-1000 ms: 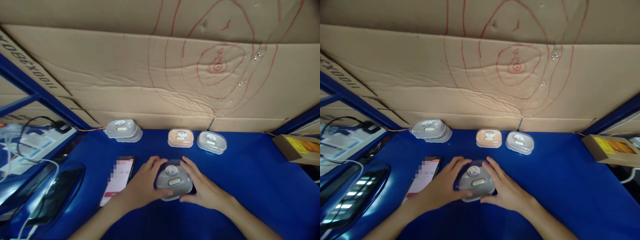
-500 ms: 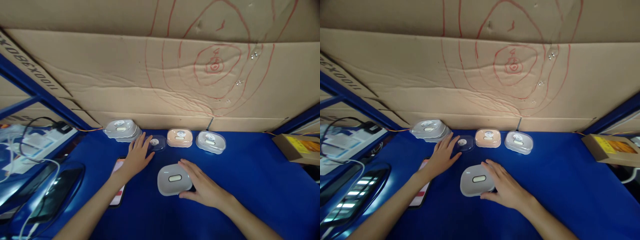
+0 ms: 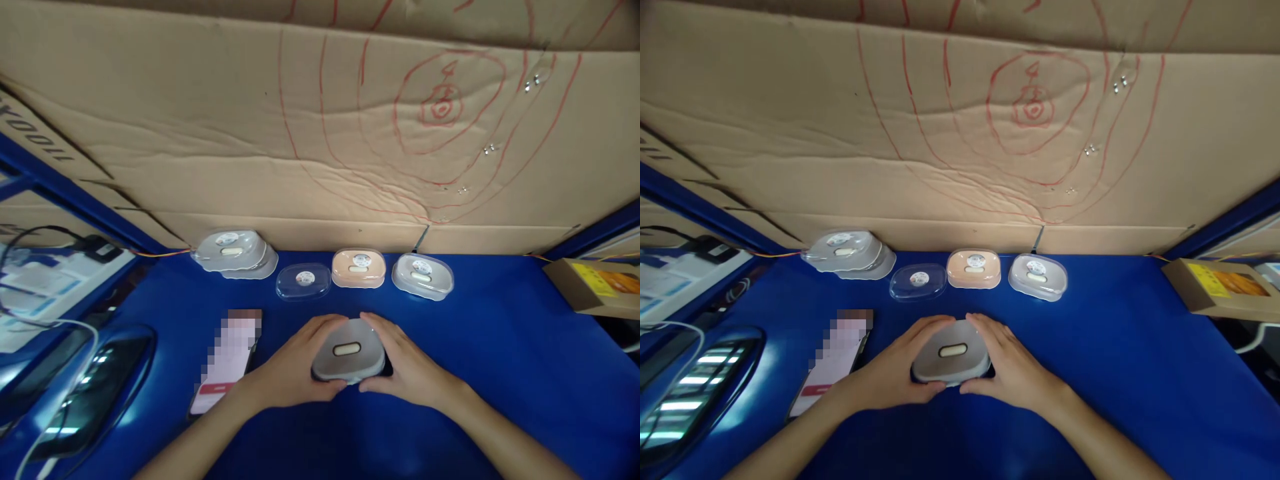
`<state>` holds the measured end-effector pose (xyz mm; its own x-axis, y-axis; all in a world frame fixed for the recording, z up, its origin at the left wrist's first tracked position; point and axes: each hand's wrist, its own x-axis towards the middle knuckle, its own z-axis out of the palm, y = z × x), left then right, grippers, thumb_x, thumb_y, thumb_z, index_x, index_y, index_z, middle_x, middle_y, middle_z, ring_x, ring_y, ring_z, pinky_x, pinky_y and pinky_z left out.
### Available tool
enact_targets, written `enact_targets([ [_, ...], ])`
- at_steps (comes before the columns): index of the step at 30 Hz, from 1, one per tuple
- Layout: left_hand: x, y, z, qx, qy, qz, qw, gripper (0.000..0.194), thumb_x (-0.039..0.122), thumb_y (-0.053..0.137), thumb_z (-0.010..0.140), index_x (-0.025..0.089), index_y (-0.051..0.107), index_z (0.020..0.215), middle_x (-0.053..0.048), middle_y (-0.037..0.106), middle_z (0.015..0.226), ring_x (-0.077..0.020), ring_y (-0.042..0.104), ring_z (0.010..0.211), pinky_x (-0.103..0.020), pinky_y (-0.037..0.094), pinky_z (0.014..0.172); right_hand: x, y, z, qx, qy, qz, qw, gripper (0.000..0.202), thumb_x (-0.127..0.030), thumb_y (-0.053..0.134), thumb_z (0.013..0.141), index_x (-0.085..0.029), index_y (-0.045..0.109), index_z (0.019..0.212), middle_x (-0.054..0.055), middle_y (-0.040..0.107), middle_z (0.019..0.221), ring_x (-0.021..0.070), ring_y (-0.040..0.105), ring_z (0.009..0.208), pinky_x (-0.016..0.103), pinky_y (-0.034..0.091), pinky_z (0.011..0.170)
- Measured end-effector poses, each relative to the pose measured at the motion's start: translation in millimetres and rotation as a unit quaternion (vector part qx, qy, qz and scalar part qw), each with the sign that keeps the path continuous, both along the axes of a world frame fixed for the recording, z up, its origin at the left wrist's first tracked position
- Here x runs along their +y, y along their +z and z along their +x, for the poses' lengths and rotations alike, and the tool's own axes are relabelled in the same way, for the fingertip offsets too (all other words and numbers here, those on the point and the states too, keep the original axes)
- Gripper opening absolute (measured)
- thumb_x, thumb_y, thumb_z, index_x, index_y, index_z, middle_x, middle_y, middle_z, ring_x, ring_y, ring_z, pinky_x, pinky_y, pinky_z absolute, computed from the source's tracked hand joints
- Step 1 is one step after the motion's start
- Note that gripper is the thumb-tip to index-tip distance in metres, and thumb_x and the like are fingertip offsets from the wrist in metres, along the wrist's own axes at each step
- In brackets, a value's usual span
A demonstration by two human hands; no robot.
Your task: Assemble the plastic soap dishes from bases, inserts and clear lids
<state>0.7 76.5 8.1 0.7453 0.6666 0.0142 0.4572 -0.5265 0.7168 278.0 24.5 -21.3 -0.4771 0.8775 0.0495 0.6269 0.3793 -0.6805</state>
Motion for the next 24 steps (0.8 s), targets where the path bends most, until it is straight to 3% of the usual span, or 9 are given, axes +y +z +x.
enact_targets([
  [6, 1, 1.0, -9, -0.037, 0.025, -0.029, 0.999, 0.076, 0.037, 0.074, 0.09, 0.026, 0.038, 0.157, -0.017, 0.048, 0.16, -0.0338, 0.05, 0.148, -0.052, 0.045, 0.122, -1, -5.3, -2, 0.01, -0.005, 0.011, 1.0, 0.12, -0.035, 0.094, 0.079, -0.03, 0.016, 0.17, 0.019, 0.039, 0.17, 0.0387, 0.04, 0.157, 0.06, 0.04, 0.125],
  [12, 19, 20.5, -37, 0.076, 0.086, 0.117, 0.987, 0.063, 0.023, 0.07, 0.087, 0.03, 0.049, 0.146, -0.011, 0.045, 0.164, -0.034, 0.046, 0.151, -0.054, 0.043, 0.124, -1, -9.3, 0, -0.016, 0.013, 0.025, 0.999, 0.112, -0.038, 0.087, 0.088, -0.029, 0.013, 0.171, 0.02, 0.041, 0.169, 0.0392, 0.043, 0.155, 0.061, 0.042, 0.123],
  [14, 25, 22.4, -48, 0.11, 0.1, 0.13, 0.98, 0.062, 0.023, 0.07, 0.085, 0.029, 0.051, 0.144, -0.011, 0.048, 0.162, -0.0354, 0.048, 0.149, -0.056, 0.045, 0.121, -1, -4.5, 2, -0.022, 0.025, 0.022, 0.999, 0.103, -0.039, 0.082, 0.092, -0.03, 0.017, 0.17, 0.018, 0.043, 0.168, 0.0379, 0.043, 0.155, 0.06, 0.042, 0.123],
  [18, 29, 18.5, -58, 0.161, 0.105, 0.118, 0.974, 0.061, 0.02, 0.068, 0.083, 0.028, 0.053, 0.142, -0.011, 0.049, 0.162, -0.0385, 0.049, 0.148, -0.061, 0.045, 0.119, -1, 9.9, 6, -0.04, 0.048, -0.005, 0.998, 0.097, -0.037, 0.084, 0.088, -0.03, 0.029, 0.167, 0.015, 0.046, 0.166, 0.0368, 0.043, 0.154, 0.057, 0.04, 0.125],
  [24, 23, 11.3, -48, 0.14, 0.077, 0.125, 0.979, 0.065, 0.014, 0.066, 0.084, 0.031, 0.052, 0.145, -0.009, 0.041, 0.169, -0.038, 0.04, 0.155, -0.06, 0.041, 0.123, -4, 17.4, 5, -0.073, 0.047, -0.035, 0.996, 0.1, -0.039, 0.089, 0.08, -0.03, 0.037, 0.165, 0.014, 0.051, 0.16, 0.038, 0.046, 0.15, 0.056, 0.041, 0.123],
])
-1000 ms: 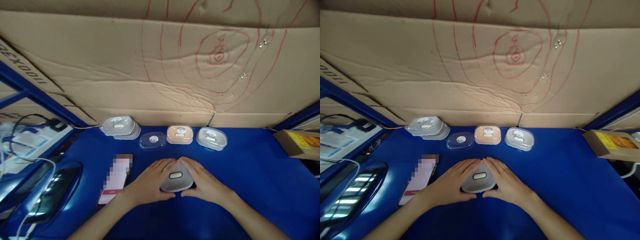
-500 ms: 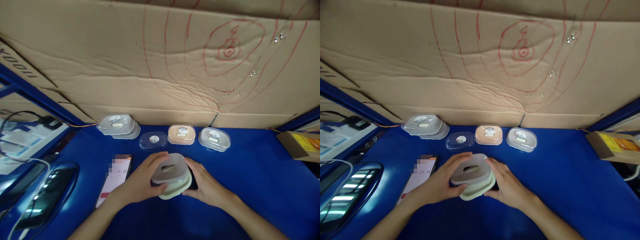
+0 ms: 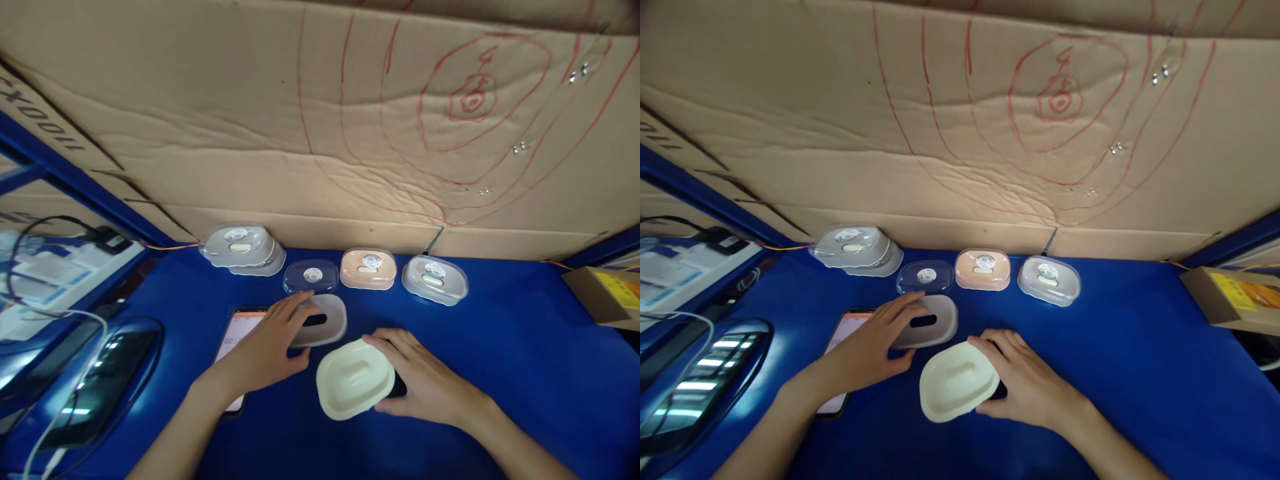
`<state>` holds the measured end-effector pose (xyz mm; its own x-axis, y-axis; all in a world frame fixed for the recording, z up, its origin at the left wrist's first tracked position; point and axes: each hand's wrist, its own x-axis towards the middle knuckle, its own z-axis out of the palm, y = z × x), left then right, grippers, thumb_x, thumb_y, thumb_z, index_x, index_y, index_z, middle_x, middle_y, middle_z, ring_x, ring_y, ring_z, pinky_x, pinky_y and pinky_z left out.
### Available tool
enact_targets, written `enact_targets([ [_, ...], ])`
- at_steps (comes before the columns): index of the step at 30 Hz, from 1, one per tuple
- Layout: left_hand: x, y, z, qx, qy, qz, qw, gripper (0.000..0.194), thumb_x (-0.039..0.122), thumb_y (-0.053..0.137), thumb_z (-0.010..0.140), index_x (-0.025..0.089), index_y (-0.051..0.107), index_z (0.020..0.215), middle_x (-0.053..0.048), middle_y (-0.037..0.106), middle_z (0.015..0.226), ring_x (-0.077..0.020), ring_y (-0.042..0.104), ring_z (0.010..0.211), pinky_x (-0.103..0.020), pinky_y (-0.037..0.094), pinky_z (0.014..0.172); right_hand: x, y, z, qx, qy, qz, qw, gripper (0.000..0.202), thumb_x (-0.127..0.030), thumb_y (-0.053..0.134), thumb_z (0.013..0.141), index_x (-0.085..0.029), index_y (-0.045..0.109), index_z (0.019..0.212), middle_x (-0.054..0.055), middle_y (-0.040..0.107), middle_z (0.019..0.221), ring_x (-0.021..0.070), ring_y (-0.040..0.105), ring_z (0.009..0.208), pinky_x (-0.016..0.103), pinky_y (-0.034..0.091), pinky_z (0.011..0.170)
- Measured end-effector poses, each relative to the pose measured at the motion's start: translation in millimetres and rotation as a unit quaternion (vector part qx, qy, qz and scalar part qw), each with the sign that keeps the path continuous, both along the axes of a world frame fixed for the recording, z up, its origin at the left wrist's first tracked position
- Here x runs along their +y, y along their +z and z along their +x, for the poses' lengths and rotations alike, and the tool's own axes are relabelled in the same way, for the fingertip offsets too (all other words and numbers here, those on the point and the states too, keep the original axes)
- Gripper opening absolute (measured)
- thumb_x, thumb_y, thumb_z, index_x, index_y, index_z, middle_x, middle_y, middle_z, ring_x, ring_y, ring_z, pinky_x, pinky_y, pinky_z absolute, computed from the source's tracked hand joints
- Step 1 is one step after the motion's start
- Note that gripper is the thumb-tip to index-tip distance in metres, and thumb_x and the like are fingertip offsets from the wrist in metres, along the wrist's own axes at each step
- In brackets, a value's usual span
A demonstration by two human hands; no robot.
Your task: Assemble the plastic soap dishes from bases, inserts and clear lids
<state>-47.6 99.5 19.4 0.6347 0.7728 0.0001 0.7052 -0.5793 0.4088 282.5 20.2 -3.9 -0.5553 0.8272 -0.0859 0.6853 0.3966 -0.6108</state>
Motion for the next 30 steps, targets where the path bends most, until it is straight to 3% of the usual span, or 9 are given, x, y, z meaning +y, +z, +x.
enact_targets([
  [6, 2, -7.6, 2, 0.013, -0.018, 0.052, 0.998, 0.068, 0.014, 0.062, 0.089, 0.03, 0.046, 0.153, -0.01, 0.031, 0.174, -0.0385, 0.027, 0.162, -0.065, 0.029, 0.129, 0, -0.2, -2, -0.011, 0.02, 0.002, 1.0, 0.113, -0.056, 0.093, 0.075, -0.028, 0.034, 0.167, 0.016, 0.05, 0.159, 0.04, 0.045, 0.149, 0.059, 0.04, 0.123],
  [12, -6, 0.5, 16, -0.032, -0.049, 0.064, 0.996, 0.056, 0.024, 0.063, 0.096, 0.028, 0.05, 0.149, -0.012, 0.039, 0.17, -0.0368, 0.032, 0.16, -0.063, 0.028, 0.13, -4, 5.3, -3, 0.023, 0.025, 0.063, 0.997, 0.076, -0.024, 0.076, 0.081, -0.022, 0.048, 0.152, 0.015, 0.054, 0.153, 0.035, 0.048, 0.146, 0.054, 0.039, 0.124],
  [14, -14, 3.5, 25, -0.04, -0.077, 0.049, 0.995, 0.065, 0.039, 0.074, 0.092, 0.028, 0.05, 0.151, -0.014, 0.042, 0.168, -0.0402, 0.035, 0.158, -0.065, 0.028, 0.129, -5, 3.1, -6, 0.031, 0.021, 0.08, 0.996, 0.069, -0.024, 0.074, 0.083, -0.021, 0.051, 0.148, 0.016, 0.057, 0.148, 0.0349, 0.051, 0.141, 0.055, 0.04, 0.122],
  [17, -27, 2.9, 36, -0.019, -0.136, 0.024, 0.99, 0.09, 0.056, 0.084, 0.082, 0.029, 0.044, 0.157, -0.017, 0.041, 0.169, -0.0443, 0.036, 0.157, -0.069, 0.027, 0.128, -5, -1.9, -12, 0.019, 0.002, 0.083, 0.996, 0.065, -0.041, 0.075, 0.093, -0.021, 0.05, 0.15, 0.018, 0.061, 0.145, 0.0364, 0.056, 0.134, 0.057, 0.044, 0.116],
  [20, -33, -1.5, 41, 0.006, -0.156, 0.031, 0.987, 0.073, 0.033, 0.079, 0.086, 0.028, 0.049, 0.152, -0.016, 0.04, 0.17, -0.0404, 0.035, 0.158, -0.068, 0.026, 0.129, -2, -5.0, -14, 0.005, -0.002, 0.083, 0.997, 0.07, -0.056, 0.068, 0.099, -0.023, 0.046, 0.156, 0.017, 0.062, 0.146, 0.0366, 0.059, 0.132, 0.056, 0.047, 0.113],
  [23, -32, -4.9, 38, 0.017, -0.14, 0.05, 0.989, 0.052, 0.012, 0.067, 0.08, 0.024, 0.063, 0.131, -0.015, 0.047, 0.164, -0.0385, 0.038, 0.156, -0.065, 0.025, 0.13, 8, -5.3, -9, 0.008, -0.04, 0.125, 0.991, 0.059, -0.048, 0.057, 0.107, -0.024, 0.043, 0.158, 0.016, 0.059, 0.15, 0.0344, 0.056, 0.138, 0.054, 0.048, 0.114],
  [27, -28, -3.0, 36, 0.019, -0.13, 0.073, 0.989, 0.029, 0.009, 0.061, 0.082, 0.022, 0.068, 0.107, -0.016, 0.055, 0.156, -0.0376, 0.046, 0.15, -0.064, 0.024, 0.13, 46, -3.0, 2, -0.034, -0.109, 0.235, 0.965, 0.051, -0.034, 0.05, 0.109, -0.026, 0.042, 0.159, 0.016, 0.048, 0.162, 0.0354, 0.043, 0.152, 0.06, 0.04, 0.122],
  [30, -30, 1.9, 40, 0.003, -0.142, 0.071, 0.987, 0.031, 0.015, 0.063, 0.087, 0.024, 0.068, 0.116, -0.015, 0.057, 0.154, -0.037, 0.048, 0.149, -0.064, 0.028, 0.129, 82, -1.6, 4, -0.083, -0.101, 0.27, 0.954, 0.06, -0.033, 0.054, 0.107, -0.025, 0.034, 0.164, 0.017, 0.033, 0.173, 0.0376, 0.029, 0.161, 0.064, 0.031, 0.127],
])
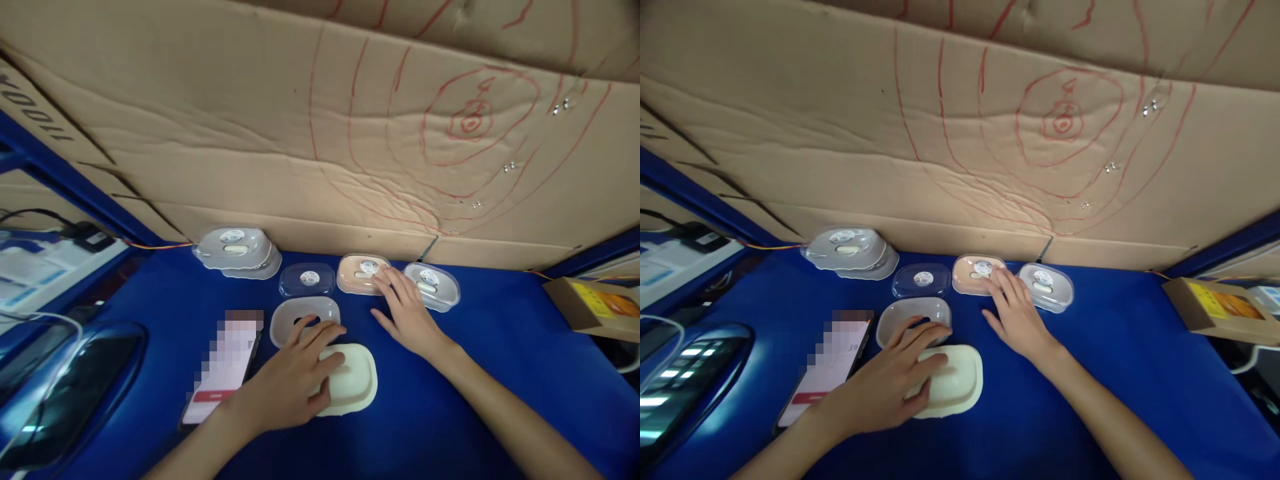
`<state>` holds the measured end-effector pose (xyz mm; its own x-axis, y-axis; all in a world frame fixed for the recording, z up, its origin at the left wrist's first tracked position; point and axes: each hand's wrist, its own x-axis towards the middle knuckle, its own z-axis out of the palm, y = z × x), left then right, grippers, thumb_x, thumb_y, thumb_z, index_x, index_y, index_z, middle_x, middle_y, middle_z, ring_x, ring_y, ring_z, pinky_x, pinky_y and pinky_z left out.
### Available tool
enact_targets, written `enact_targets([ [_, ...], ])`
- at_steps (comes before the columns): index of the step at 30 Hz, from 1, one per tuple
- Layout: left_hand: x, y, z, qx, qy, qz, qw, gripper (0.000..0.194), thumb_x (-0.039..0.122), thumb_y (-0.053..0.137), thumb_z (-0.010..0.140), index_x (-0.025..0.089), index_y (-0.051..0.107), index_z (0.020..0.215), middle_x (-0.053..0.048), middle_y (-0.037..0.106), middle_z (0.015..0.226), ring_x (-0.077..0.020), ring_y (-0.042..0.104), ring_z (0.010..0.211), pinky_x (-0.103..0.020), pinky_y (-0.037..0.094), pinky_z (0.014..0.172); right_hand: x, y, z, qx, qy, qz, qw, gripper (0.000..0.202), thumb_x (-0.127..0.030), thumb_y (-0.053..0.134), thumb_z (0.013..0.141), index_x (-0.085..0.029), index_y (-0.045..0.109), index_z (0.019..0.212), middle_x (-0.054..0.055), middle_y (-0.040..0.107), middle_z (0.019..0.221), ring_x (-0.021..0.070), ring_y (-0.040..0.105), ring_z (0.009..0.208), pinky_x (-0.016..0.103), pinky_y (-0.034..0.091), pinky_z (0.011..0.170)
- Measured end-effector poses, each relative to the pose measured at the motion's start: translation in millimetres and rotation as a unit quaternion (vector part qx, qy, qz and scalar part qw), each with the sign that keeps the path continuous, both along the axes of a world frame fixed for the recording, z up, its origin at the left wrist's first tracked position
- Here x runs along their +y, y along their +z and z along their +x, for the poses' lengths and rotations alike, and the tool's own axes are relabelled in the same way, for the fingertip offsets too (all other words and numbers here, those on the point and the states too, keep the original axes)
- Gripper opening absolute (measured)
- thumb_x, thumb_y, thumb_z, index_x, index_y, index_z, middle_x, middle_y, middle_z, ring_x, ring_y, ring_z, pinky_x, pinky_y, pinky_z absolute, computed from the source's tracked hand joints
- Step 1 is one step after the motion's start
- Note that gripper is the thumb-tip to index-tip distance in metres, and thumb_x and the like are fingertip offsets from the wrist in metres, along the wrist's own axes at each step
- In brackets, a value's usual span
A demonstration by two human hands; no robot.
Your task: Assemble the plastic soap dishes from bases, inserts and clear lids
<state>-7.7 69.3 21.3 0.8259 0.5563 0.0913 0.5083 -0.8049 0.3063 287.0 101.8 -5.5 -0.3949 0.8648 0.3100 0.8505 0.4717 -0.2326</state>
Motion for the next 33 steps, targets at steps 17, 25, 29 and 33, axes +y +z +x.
enact_targets([
  [17, -8, -3.6, 3, -0.27, 0.054, -0.095, 0.957, 0.03, 0.023, 0.065, 0.101, 0.026, 0.065, 0.13, -0.011, 0.07, 0.134, -0.0257, 0.067, 0.122, -0.041, 0.051, 0.108, 33, 27.6, 16, 0.059, 0.047, -0.112, 0.991, 0.064, -0.036, 0.078, 0.091, -0.029, 0.045, 0.145, 0.014, 0.047, 0.148, 0.0348, 0.054, 0.138, 0.055, 0.049, 0.115],
  [25, 4, -11.4, 7, -0.556, 0.206, -0.485, 0.643, 0.083, 0.059, 0.078, 0.09, 0.036, 0.038, 0.159, -0.014, 0.046, 0.163, -0.036, 0.062, 0.134, -0.054, 0.054, 0.109, 6, 58.6, -8, 0.169, 0.154, -0.133, 0.964, 0.063, -0.045, 0.072, 0.098, -0.03, 0.037, 0.149, 0.014, 0.042, 0.15, 0.0311, 0.047, 0.145, 0.052, 0.045, 0.12],
  [29, -1, -8.7, 10, -0.543, 0.218, -0.535, 0.61, 0.11, 0.05, 0.093, 0.078, 0.038, 0.028, 0.166, -0.011, 0.049, 0.162, -0.0372, 0.052, 0.147, -0.053, 0.044, 0.12, -10, 62.3, -26, 0.194, 0.209, -0.181, 0.941, 0.065, -0.045, 0.069, 0.101, -0.029, 0.033, 0.153, 0.015, 0.04, 0.153, 0.0294, 0.046, 0.146, 0.048, 0.046, 0.12],
  [33, -2, -1.3, 11, -0.519, 0.256, -0.553, 0.599, 0.101, 0.046, 0.094, 0.076, 0.031, 0.04, 0.16, -0.013, 0.058, 0.154, -0.0376, 0.054, 0.144, -0.048, 0.047, 0.116, 1, 52.3, -17, 0.194, 0.157, -0.149, 0.957, 0.053, -0.045, 0.056, 0.107, -0.029, 0.035, 0.153, 0.015, 0.045, 0.151, 0.0303, 0.048, 0.145, 0.05, 0.046, 0.119],
])
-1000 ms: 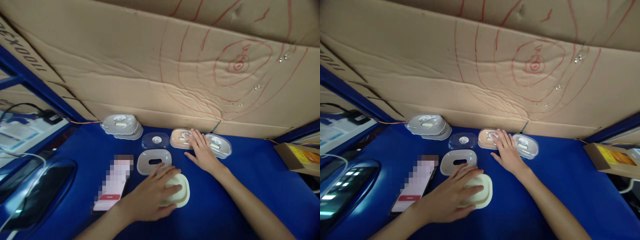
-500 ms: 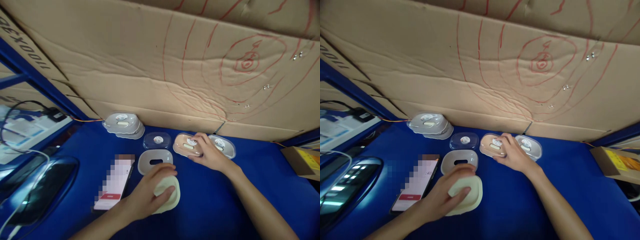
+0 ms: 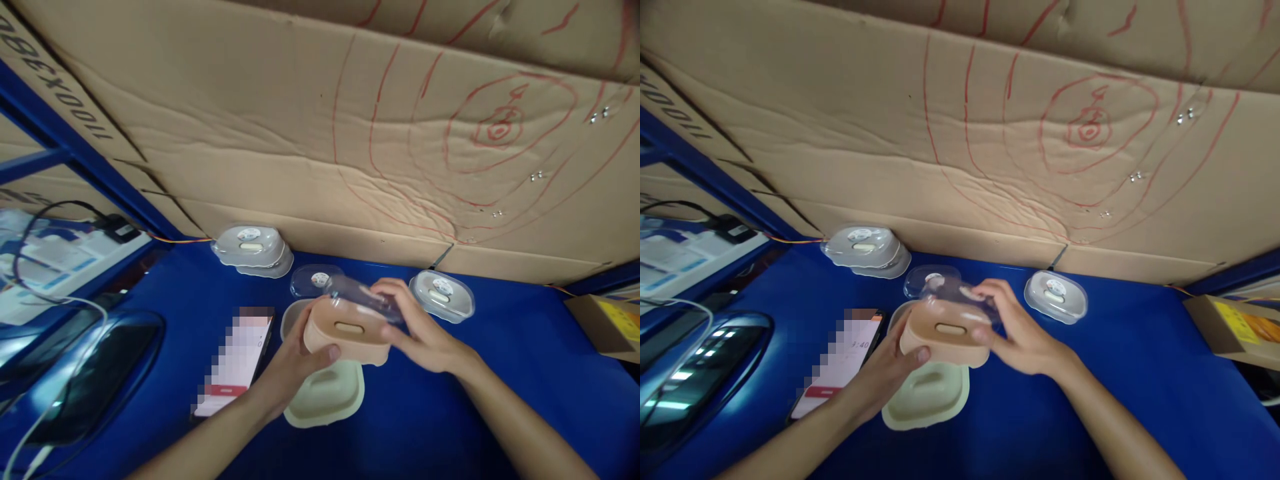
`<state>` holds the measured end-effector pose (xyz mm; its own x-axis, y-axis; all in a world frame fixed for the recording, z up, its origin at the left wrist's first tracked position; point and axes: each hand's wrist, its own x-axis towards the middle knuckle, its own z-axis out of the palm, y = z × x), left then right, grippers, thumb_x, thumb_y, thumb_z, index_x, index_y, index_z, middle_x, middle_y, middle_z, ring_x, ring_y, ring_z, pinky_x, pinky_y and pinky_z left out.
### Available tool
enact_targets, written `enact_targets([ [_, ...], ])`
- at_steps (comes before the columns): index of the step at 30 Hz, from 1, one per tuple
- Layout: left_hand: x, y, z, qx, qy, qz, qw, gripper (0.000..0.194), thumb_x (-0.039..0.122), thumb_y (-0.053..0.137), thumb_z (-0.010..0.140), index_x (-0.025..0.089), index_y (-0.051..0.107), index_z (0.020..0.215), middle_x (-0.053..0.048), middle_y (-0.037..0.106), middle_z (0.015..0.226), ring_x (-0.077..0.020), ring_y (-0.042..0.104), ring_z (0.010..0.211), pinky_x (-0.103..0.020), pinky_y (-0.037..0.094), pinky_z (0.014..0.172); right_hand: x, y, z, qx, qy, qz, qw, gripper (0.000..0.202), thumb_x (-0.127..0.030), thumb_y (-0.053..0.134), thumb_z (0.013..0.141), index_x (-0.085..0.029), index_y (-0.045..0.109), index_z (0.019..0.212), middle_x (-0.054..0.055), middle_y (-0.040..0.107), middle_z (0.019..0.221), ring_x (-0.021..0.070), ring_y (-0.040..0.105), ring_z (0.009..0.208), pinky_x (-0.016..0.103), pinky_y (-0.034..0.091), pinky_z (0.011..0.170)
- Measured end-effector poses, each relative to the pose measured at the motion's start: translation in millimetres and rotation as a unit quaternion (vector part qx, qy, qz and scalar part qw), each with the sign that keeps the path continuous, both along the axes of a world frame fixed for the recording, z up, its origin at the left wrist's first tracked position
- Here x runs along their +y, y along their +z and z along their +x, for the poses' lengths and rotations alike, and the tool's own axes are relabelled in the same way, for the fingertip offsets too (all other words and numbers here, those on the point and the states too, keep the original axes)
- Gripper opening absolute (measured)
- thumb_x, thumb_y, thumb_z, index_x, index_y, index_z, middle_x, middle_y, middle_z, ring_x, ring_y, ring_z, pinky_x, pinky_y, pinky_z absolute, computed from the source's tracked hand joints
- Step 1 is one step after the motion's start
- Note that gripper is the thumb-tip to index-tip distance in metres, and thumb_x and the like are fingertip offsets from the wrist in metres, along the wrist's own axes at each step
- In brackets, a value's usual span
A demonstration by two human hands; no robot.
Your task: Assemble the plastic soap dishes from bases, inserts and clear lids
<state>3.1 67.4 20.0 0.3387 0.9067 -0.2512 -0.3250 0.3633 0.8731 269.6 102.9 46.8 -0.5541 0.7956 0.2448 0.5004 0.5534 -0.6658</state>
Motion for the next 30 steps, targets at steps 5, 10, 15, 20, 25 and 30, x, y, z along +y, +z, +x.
enact_targets([
  [5, -3, -3.9, 2, -0.004, -0.058, -0.016, 0.998, 0.097, 0.039, 0.097, 0.073, 0.033, 0.044, 0.155, -0.011, 0.063, 0.145, -0.0348, 0.062, 0.132, -0.046, 0.052, 0.109, 25, -20.6, 23, -0.147, -0.144, 0.099, 0.974, 0.051, -0.046, 0.058, 0.105, -0.026, 0.045, 0.15, 0.018, 0.047, 0.151, 0.039, 0.048, 0.144, 0.063, 0.042, 0.119],
  [10, -9, -17.7, 5, -0.037, -0.127, 0.01, 0.991, 0.107, 0.04, 0.1, 0.068, 0.034, 0.039, 0.156, -0.012, 0.064, 0.138, -0.0354, 0.065, 0.123, -0.049, 0.054, 0.102, 33, -35.3, 26, -0.249, -0.1, 0.124, 0.955, 0.046, -0.036, 0.065, 0.101, -0.021, 0.055, 0.143, 0.019, 0.055, 0.149, 0.0399, 0.055, 0.138, 0.063, 0.046, 0.116],
  [15, -7, -15.1, 3, -0.024, -0.127, 0.013, 0.992, 0.106, 0.042, 0.1, 0.068, 0.033, 0.039, 0.154, -0.011, 0.061, 0.142, -0.034, 0.062, 0.127, -0.048, 0.05, 0.108, 36, -39.1, 21, -0.273, -0.093, 0.108, 0.951, 0.05, -0.029, 0.065, 0.1, -0.016, 0.057, 0.148, 0.021, 0.055, 0.156, 0.0421, 0.049, 0.148, 0.064, 0.038, 0.124],
  [20, -3, -10.5, 0, -0.007, -0.098, 0.033, 0.995, 0.103, 0.046, 0.098, 0.07, 0.031, 0.04, 0.154, -0.012, 0.059, 0.147, -0.0361, 0.059, 0.135, -0.047, 0.048, 0.112, 17, -12.1, 12, -0.182, -0.062, 0.033, 0.981, 0.056, -0.045, 0.056, 0.108, -0.025, 0.047, 0.159, 0.014, 0.044, 0.168, 0.0355, 0.039, 0.158, 0.06, 0.035, 0.128],
  [25, -5, -7.5, 0, -0.019, -0.102, 0.074, 0.992, 0.104, 0.048, 0.097, 0.072, 0.032, 0.04, 0.157, -0.014, 0.056, 0.153, -0.039, 0.059, 0.137, -0.049, 0.049, 0.112, -13, 20.7, -5, -0.092, 0.087, -0.116, 0.985, 0.09, -0.058, 0.072, 0.096, -0.033, 0.026, 0.169, 0.011, 0.04, 0.172, 0.0327, 0.048, 0.153, 0.05, 0.048, 0.12],
  [30, -12, -10.2, 2, -0.038, -0.117, 0.084, 0.989, 0.113, 0.042, 0.101, 0.068, 0.036, 0.037, 0.161, -0.013, 0.052, 0.159, -0.0408, 0.055, 0.143, -0.054, 0.043, 0.119, -28, 35.9, -16, -0.082, 0.074, -0.149, 0.983, 0.099, -0.053, 0.087, 0.081, -0.035, 0.035, 0.164, 0.009, 0.051, 0.164, 0.0347, 0.058, 0.143, 0.05, 0.051, 0.115],
])
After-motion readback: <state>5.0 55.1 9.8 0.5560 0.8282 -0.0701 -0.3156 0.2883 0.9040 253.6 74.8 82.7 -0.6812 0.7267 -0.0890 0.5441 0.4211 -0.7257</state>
